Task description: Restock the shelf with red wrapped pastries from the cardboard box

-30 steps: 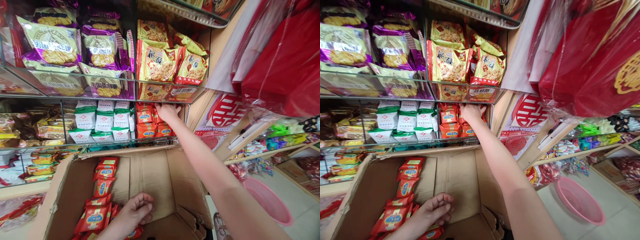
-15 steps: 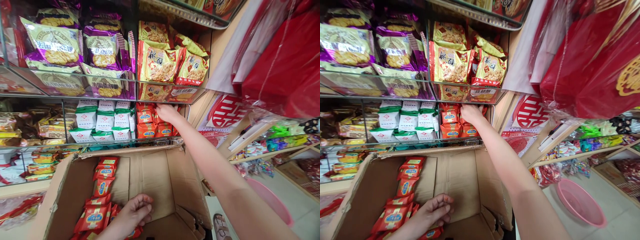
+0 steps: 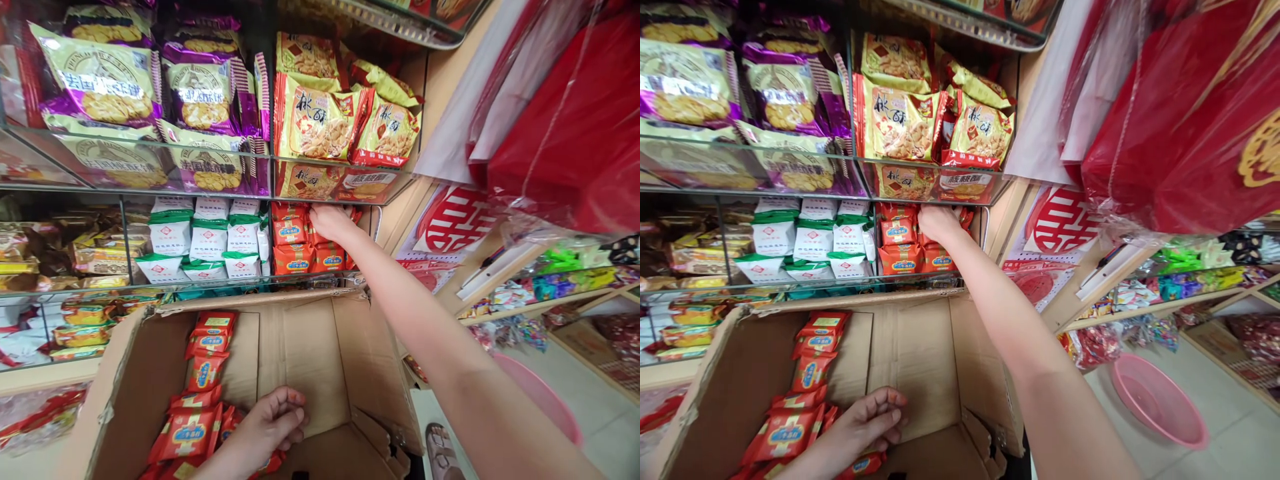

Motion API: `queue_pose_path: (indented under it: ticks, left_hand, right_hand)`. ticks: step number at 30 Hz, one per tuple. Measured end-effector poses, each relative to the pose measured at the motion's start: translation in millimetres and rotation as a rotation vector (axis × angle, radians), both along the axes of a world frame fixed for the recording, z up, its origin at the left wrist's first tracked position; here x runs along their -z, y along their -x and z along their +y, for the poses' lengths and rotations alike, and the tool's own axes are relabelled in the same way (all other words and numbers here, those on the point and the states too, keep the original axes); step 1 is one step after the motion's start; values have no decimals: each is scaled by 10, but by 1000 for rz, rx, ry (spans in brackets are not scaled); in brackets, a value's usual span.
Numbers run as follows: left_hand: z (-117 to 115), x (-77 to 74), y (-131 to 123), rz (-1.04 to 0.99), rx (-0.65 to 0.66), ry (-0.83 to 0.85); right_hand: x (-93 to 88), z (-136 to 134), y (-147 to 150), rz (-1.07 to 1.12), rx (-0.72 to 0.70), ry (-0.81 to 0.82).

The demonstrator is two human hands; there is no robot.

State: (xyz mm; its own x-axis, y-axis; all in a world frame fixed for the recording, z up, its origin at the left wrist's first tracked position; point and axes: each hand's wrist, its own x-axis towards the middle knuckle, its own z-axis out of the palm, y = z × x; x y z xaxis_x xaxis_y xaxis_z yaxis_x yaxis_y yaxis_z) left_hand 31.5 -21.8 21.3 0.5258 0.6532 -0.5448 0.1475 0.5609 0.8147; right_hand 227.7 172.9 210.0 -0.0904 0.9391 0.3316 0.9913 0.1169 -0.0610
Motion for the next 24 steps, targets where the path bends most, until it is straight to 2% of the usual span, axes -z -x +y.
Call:
queue_pose_path:
  ticks: [5,9,11,16,18,21,24]
  left_hand:
    - [-7,-31,-4,7,8,-8]
    - [-10,17,16,11,3,-14]
    - [-11,35,21,11,4,-13]
    - [-8,45,7,18,16,-10]
    - [-11,45,-1,25,16,-13]
    - [-16,35,-5,33,16,-20]
    - [-19,5,-5,43,30,-15]
  right_hand:
    - [37,-9,-44,29,17,-63]
    - [54,-43,-57,6,-61,-106]
    - [49,-42,-64,-12,-78,-94]
    - [30,56,-94,-26,-10,-40]
    - [25,76,-119,-48,-41,-39]
    - [26,19,-177,-61,-83,-32]
    - [40,-91,-239,-65,-51,-66]
